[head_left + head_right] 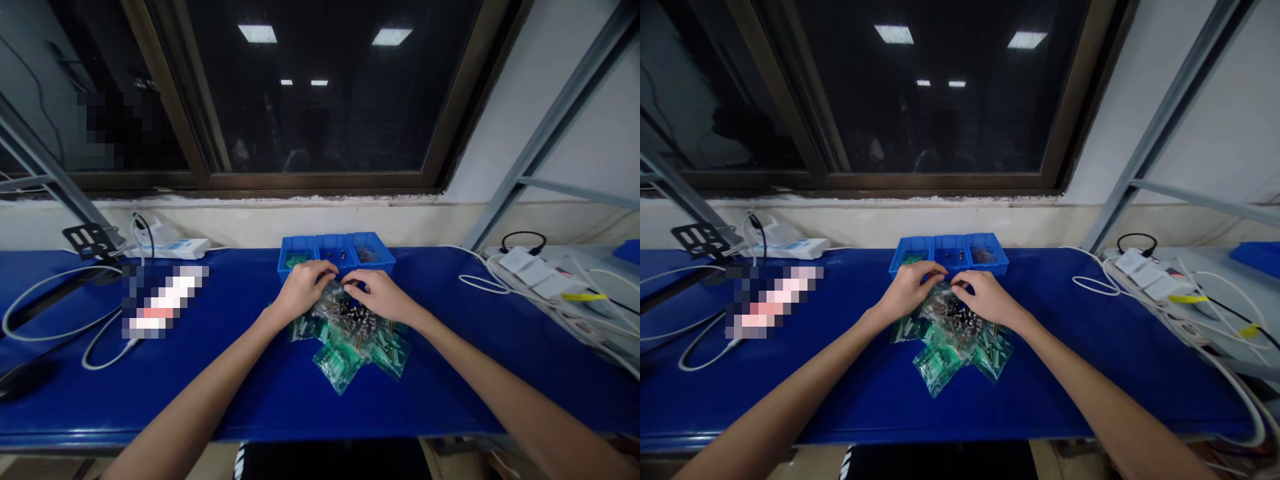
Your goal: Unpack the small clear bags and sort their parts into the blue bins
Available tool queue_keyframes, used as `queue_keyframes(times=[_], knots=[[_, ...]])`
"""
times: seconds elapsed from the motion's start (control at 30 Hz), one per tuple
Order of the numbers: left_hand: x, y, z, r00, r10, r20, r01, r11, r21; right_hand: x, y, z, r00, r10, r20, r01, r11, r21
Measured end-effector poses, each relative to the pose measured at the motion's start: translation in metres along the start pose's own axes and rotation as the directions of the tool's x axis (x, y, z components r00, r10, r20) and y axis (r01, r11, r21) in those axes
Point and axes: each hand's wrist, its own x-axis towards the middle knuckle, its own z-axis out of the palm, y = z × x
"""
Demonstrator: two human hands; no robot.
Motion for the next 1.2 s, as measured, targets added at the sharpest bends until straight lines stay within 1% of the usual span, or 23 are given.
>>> queue_keyframes(times=[0.1,0.17,0.23,0.3,0.37,0.43,0.5,0.57,0.67,0.77,0.87,0.97,1.1,1.2], knots=[[0.001,0.004,0.001,0.993,-0.040,-0.108,0.029,0.994,-0.104,0.001,-0.003,0.003,0.997,0.071,-0.031,-0.065,0.986,0.156],[0.002,0.006,0.002,0.986,-0.068,-0.153,0.045,0.988,-0.150,0.001,-0.001,0.006,0.992,0.109,-0.056,-0.094,0.970,0.225],[0.002,0.006,0.002,0.983,-0.086,-0.165,0.054,0.981,-0.188,0.002,0.003,0.010,0.989,0.130,-0.067,-0.106,0.953,0.284],[0.002,0.005,0.002,0.985,-0.078,-0.152,0.048,0.981,-0.189,0.002,0.006,0.012,0.986,0.151,-0.071,-0.117,0.929,0.351],[0.001,0.005,0.002,0.991,-0.035,-0.132,0.017,0.991,-0.135,0.003,0.009,0.012,0.979,0.186,-0.085,-0.133,0.897,0.422],[-0.002,0.007,0.002,0.993,0.028,-0.117,-0.033,0.998,-0.047,0.004,0.010,0.012,0.969,0.219,-0.113,-0.139,0.864,0.484],[-0.004,0.010,0.003,0.991,0.092,-0.102,-0.088,0.995,0.043,0.004,0.010,0.011,0.960,0.245,-0.138,-0.137,0.835,0.532],[-0.007,0.013,0.003,0.987,0.131,-0.096,-0.120,0.986,0.112,0.005,0.011,0.010,0.949,0.273,-0.157,-0.139,0.810,0.569],[-0.008,0.015,0.002,0.985,0.135,-0.110,-0.115,0.979,0.170,0.005,0.012,0.011,0.938,0.299,-0.173,-0.143,0.792,0.594],[-0.007,0.014,0.001,0.985,0.121,-0.121,-0.095,0.975,0.203,0.005,0.013,0.012,0.934,0.299,-0.194,-0.135,0.800,0.584],[-0.007,0.009,0.002,0.989,0.114,-0.097,-0.088,0.967,0.237,0.004,0.014,0.012,0.927,0.302,-0.223,-0.121,0.802,0.584],[-0.007,0.006,0.003,0.988,0.137,-0.064,-0.115,0.958,0.263,0.004,0.012,0.011,0.927,0.294,-0.234,-0.095,0.786,0.611],[-0.008,0.006,0.004,0.981,0.178,-0.072,-0.153,0.951,0.270,0.004,0.010,0.011,0.950,0.255,-0.182,-0.104,0.805,0.584],[-0.007,0.007,0.003,0.979,0.178,-0.101,-0.144,0.950,0.277,0.004,0.010,0.011,0.967,0.224,-0.125,-0.117,0.819,0.562]])
